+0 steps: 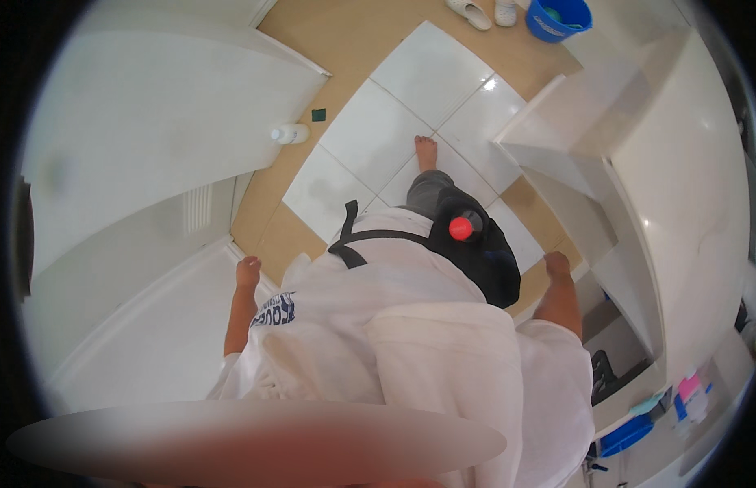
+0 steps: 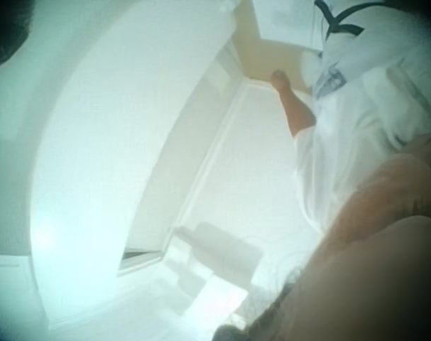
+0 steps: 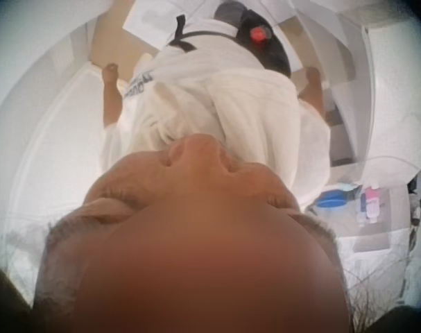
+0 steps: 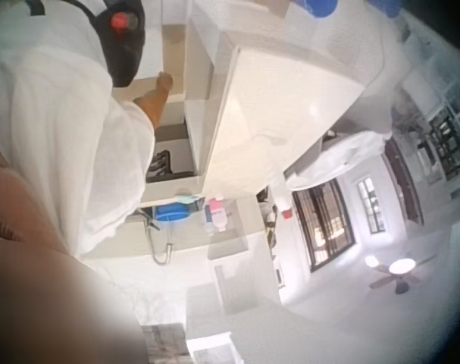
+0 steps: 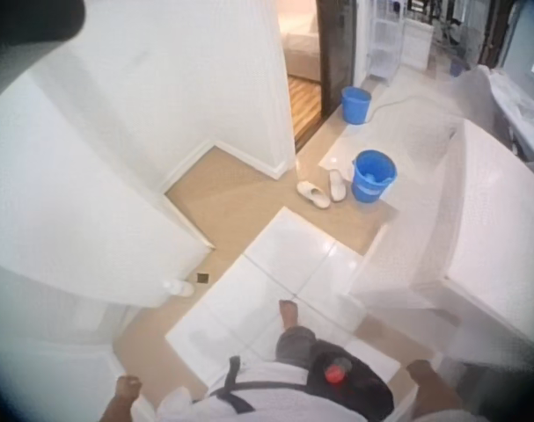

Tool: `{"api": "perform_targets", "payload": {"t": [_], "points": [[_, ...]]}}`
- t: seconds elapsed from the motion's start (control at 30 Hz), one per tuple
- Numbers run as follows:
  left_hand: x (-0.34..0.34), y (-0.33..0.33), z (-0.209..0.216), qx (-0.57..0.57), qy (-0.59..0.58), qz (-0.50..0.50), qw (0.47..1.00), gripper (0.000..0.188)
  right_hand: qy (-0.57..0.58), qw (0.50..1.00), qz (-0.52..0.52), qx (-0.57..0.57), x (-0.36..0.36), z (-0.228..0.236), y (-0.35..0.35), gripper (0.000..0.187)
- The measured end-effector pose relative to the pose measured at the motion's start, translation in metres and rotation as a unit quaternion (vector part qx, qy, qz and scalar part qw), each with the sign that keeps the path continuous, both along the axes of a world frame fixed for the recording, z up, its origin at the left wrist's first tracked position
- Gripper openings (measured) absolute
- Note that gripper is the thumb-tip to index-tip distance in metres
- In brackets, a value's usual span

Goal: The person washes multiple cloths in a kitchen sink using running water and cleaning solutions. They scrub and rinse the cloths, then place them into a blue bucket. The person also handles a green cloth and a yellow cloth during the process.

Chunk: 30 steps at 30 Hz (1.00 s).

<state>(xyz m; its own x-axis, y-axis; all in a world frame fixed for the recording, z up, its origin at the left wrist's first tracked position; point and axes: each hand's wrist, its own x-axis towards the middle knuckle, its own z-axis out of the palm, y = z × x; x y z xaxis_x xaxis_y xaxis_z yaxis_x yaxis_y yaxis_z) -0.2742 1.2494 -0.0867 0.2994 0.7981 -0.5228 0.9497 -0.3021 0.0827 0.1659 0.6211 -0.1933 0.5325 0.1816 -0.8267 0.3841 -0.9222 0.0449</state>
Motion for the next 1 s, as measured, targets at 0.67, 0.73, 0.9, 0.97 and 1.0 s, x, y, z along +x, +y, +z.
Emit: {"api": "perform_targets", "payload": {"t": [0.67,0.73,0.9,0.97,1.0], "points": [[0.048,0.175,-0.037,-0.106,0.072,-0.350,0.928,0.024,0.027,0.894,-0.441,0.077,0.081,0.018,0.230,0.030],[0.047,0.204,-0.042,-0.072,0.063,-0.331,0.939,0.022,0.033,0.873,-0.483,0.055,0.064,0.028,0.247,0.029],[0.056,0.261,-0.060,-0.053,-0.005,-0.061,0.997,0.019,-0.006,0.893,-0.442,0.089,0.043,0.035,0.281,0.026],[0.063,0.279,-0.071,-0.006,0.067,-0.332,0.941,0.020,-0.023,0.876,-0.462,0.137,0.041,0.035,0.286,0.026],[0.068,0.288,-0.078,-0.017,0.076,-0.364,0.928,0.020,-0.037,0.872,-0.473,0.121,0.041,0.034,0.287,0.025]]}}
